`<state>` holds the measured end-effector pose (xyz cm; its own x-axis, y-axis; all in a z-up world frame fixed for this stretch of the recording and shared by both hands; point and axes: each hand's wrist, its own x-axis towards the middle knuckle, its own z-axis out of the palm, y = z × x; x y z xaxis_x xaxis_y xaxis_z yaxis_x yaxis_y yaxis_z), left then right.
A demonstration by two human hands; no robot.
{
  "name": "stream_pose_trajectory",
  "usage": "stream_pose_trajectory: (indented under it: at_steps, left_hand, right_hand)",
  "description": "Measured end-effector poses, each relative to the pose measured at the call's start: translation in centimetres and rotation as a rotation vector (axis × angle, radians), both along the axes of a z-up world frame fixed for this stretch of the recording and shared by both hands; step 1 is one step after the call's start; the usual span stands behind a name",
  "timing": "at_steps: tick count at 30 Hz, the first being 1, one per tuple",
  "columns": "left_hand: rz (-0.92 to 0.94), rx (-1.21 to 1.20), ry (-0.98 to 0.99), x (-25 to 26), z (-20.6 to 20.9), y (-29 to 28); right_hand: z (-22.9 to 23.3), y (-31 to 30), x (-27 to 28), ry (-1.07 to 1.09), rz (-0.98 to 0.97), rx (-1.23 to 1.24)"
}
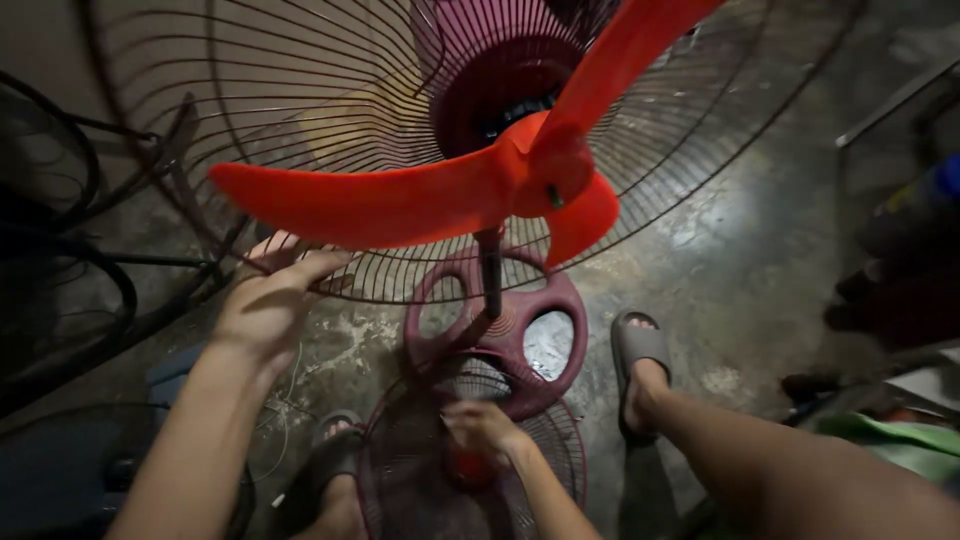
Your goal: The person reassembles a standing electric fan by hand. They attach the front grille, install the red fan blades onto the motor hub, and secure the rear grille. The fan remains on the floor throughout the process.
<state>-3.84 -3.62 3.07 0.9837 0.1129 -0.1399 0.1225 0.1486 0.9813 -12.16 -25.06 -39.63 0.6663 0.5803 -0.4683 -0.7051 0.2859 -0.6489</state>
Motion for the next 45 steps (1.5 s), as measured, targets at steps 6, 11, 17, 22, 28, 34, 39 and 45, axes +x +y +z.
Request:
stream_pose_trajectory:
  at_steps: [6, 11, 17, 22, 28, 34, 39, 45]
  left_hand:
    - [0.008, -0.011, 0.018, -0.5, -0.5, 0.2]
    - [0.010, 0.042, 0.032, -1.6, -0.3, 1.3]
    - [0.032, 0.045, -0.034, -2.8, 0.0, 2.1]
    - [0.040, 0.020, -0.108, -1.7, -1.3, 2.3]
    - [-0.011, -0.110, -0.207, 1.2, -3.2, 2.7]
    - [-0.187, -0.157, -0.453, 1.7, -3.3, 1.9]
    - [-0.070, -0.101, -0.268, 1.9, -2.6, 0.8]
    - [-0.089, -0.073, -0.353, 1.4, -1.1, 0.7]
  right_hand:
    - [19.9, -1.3, 2.2, -0.164, 0.167, 0.309]
    - [34.6, -3.0, 1.7, -0.427, 0.102, 0.197]
    - [48.3, -8.6, 1.3, -0.883, 0.040, -0.094]
    - [54.0, -10.5, 2.5, -1.133, -0.368, -0.221]
    - [51.5, -9.8, 3.6, -1.259, -0.829, -0.376]
    - [48.5, -7.6, 3.8, -1.235, -0.957, -0.548]
    - [49.3, -7.5, 2.3, -1.422, -0.903, -0.688]
    - [49.4, -7.5, 1.7, -1.449, -0.937, -0.895]
